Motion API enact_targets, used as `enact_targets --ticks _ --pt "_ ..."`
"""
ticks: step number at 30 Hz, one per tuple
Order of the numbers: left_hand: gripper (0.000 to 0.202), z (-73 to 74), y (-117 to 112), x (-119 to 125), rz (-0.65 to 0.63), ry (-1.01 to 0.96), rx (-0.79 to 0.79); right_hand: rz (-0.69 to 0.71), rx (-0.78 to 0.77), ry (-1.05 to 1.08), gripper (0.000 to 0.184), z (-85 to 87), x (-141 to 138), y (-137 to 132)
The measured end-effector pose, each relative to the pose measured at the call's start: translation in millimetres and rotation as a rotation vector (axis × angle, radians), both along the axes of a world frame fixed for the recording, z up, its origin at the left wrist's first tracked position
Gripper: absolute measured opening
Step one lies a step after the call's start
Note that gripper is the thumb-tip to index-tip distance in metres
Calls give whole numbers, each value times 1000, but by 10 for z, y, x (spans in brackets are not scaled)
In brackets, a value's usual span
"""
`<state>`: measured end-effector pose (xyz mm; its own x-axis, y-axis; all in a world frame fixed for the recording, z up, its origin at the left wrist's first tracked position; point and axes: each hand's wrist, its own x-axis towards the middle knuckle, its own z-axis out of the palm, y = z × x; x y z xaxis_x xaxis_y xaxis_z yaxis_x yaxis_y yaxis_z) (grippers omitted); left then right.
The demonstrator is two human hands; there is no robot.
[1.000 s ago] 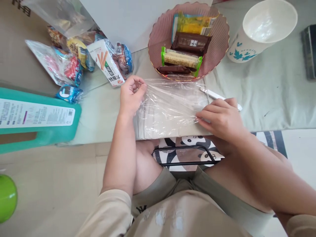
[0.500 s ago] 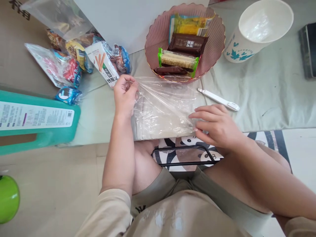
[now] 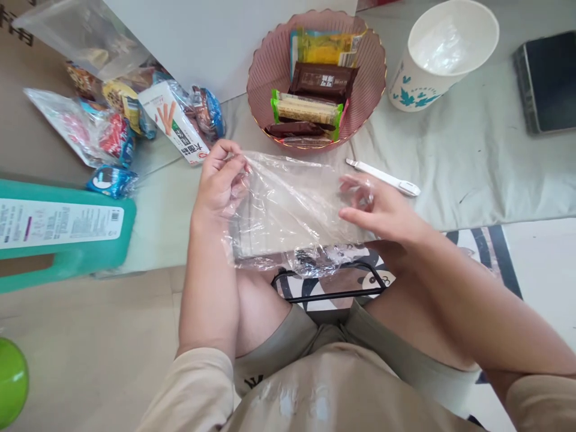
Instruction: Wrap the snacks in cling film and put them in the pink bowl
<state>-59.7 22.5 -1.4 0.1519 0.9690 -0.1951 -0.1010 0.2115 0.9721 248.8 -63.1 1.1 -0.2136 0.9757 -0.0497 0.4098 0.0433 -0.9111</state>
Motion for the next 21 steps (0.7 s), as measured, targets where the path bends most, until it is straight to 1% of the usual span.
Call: enact_targets --ticks 1,2,3,6,8,9,11,12,13,15,17,18,19,21 --pt "61 0 -6 11 -8 3 12 33 -1 -9 26 2 -12 13" --pt "62 -6 -7 7 -16 13 25 21 1 -19 22 9 -15 21" --pt "63 -18 -4 -10 -29 28 38 -32 -1 -27 22 20 -9 25" --pt "70 -76 22 -109 -81 87 84 -291 -20 -36 24 47 40 30" --pt "71 -109 39 -162 -66 106 115 -379 -11 -16 26 43 68 43" --pt "71 -117 43 -172 -23 93 130 -400 -6 -2 26 36 76 53" --pt "73 -111 38 -158 104 23 153 -429 -1 14 26 19 76 77" --pt "73 -99 29 -139 156 -18 143 -441 0 18 25 12 72 88" --pt "73 -86 17 -115 182 -53 110 -454 3 24 24 6 66 98" --pt "66 -67 -5 -65 149 -57 -18 -470 -1 40 22 -5 59 110" --pt "53 -73 -15 -17 88 7 -147 -467 -11 27 21 -18 63 115" --pt "47 -84 -13 6 85 34 -181 -459 -12 4 22 -28 69 116" --pt "43 -100 -8 31 106 50 -188 -451 -4 -25 25 -38 77 117" --pt "39 -132 4 88 186 63 -122 -458 33 -53 29 -59 95 124"
